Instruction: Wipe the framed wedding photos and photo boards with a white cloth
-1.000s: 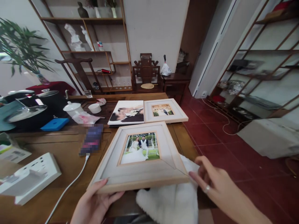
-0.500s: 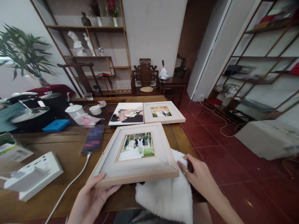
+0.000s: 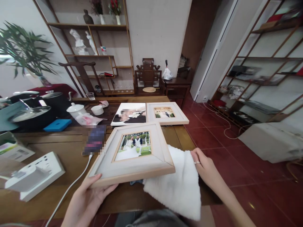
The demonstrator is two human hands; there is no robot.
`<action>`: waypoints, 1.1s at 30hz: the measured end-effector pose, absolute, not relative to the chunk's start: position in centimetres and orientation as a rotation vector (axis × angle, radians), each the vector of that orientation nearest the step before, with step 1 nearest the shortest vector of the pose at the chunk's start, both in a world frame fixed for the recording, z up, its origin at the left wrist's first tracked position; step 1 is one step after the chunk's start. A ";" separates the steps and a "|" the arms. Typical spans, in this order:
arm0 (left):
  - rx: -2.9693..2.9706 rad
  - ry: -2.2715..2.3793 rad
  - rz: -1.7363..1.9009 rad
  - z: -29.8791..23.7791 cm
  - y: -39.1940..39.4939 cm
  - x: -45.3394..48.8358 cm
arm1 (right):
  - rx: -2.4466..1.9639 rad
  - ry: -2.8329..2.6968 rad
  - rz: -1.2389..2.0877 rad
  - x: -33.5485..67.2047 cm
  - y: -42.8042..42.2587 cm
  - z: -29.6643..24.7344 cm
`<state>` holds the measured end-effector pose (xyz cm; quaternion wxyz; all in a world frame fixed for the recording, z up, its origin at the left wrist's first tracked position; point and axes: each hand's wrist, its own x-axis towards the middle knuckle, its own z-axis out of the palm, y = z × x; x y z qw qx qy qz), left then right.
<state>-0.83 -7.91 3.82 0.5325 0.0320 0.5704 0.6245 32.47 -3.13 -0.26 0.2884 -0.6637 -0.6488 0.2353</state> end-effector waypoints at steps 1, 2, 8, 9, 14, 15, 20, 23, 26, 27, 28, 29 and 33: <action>0.077 1.365 1.488 3.8 -7.9 -0.8 | -1.771 -1.723 0.605 32.4 -3.4 -0.1; 0.081 1.369 1.487 3.9 -7.9 -0.8 | -1.763 -1.691 0.541 32.5 -3.8 0.1; 0.087 1.388 1.484 3.9 -7.8 -0.5 | -1.040 -2.017 -0.056 35.0 -9.4 -1.5; 0.092 1.386 1.484 3.9 -7.8 -0.5 | -0.951 -2.135 -0.128 35.3 -10.3 -2.3; 0.112 1.365 1.467 4.0 -8.0 -0.6 | -0.990 -2.343 -0.385 34.2 -11.5 -4.8; 0.106 1.362 1.464 4.0 -8.0 -0.6 | -1.006 -2.329 -0.398 33.5 -11.2 -4.9; 0.057 1.363 1.474 3.3 -7.8 -1.0 | -0.864 -2.405 -0.419 30.0 -9.7 -4.1; 0.048 1.356 1.478 2.9 -7.8 -1.2 | -0.900 -2.244 -0.083 30.8 -10.0 -3.6; 0.083 1.324 1.464 2.6 -7.9 -1.2 | -1.216 -1.800 0.184 34.1 -10.6 -2.6; 0.095 1.308 1.460 2.5 -7.9 -1.2 | -1.317 -1.670 0.185 35.4 -10.6 -2.0; 0.104 1.292 1.454 2.5 -7.8 -1.2 | -1.397 -1.551 0.152 36.5 -10.5 -1.2; 0.110 1.282 1.449 2.5 -7.8 -1.1 | -1.460 -1.447 0.112 37.5 -10.2 -0.3; 0.121 1.281 1.429 2.4 -7.7 -0.8 | -1.902 -1.057 0.115 38.7 -8.3 4.2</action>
